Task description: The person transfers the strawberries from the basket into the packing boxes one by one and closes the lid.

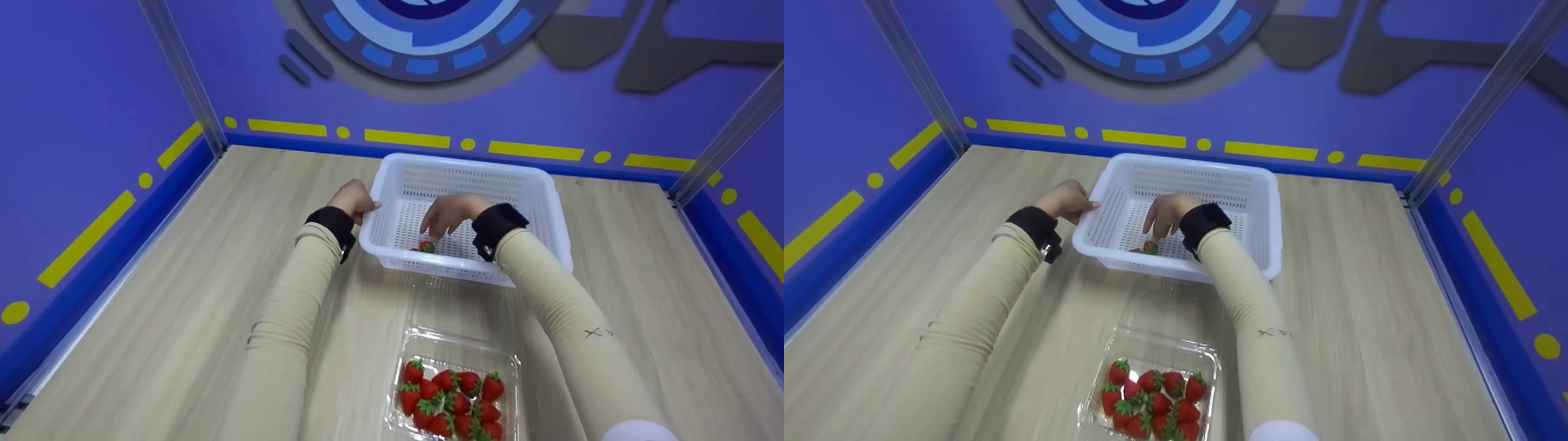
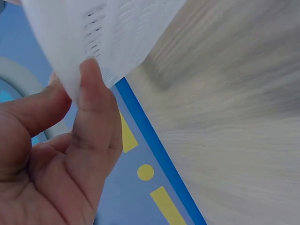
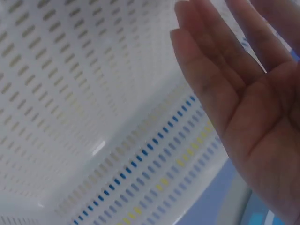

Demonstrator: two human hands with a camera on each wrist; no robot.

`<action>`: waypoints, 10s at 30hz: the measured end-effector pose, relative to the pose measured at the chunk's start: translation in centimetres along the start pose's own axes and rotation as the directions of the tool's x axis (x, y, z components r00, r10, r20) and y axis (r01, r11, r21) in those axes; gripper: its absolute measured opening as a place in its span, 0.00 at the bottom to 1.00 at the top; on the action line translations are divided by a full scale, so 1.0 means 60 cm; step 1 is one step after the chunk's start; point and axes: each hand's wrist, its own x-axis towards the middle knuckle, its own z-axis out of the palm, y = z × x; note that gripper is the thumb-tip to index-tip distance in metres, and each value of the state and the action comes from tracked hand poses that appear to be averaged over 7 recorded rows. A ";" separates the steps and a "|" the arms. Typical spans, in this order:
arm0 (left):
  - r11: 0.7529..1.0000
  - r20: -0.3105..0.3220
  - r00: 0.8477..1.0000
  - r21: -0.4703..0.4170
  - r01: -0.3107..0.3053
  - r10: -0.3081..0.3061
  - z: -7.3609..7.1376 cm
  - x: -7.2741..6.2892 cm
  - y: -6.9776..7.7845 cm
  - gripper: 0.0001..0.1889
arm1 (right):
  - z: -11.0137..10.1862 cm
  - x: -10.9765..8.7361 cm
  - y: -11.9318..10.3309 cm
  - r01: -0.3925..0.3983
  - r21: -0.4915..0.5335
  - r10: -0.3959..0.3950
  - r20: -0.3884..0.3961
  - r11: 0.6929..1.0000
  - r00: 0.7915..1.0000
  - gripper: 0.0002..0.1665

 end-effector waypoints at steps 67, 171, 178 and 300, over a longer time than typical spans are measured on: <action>0.910 -0.204 0.891 0.001 -0.415 0.407 -0.079 -0.189 0.025 0.21 | 0.053 -0.243 -0.057 0.453 -0.260 -0.522 -0.406 0.853 0.750 0.19; 0.924 0.409 0.834 -0.070 -0.377 0.371 0.135 -0.286 -0.154 0.17 | 0.317 -0.209 -0.087 0.361 -0.862 -0.699 0.013 0.354 0.715 0.17; 0.915 0.427 0.821 -0.042 -0.402 0.380 0.128 -0.290 -0.152 0.15 | 0.309 -0.221 -0.090 0.390 -0.823 -0.673 0.014 0.412 0.740 0.20; 0.987 -0.106 0.994 0.162 -0.007 0.024 -0.059 -0.039 -0.021 0.24 | -0.053 -0.094 -0.091 0.365 -0.081 -0.354 -0.502 0.927 0.789 0.19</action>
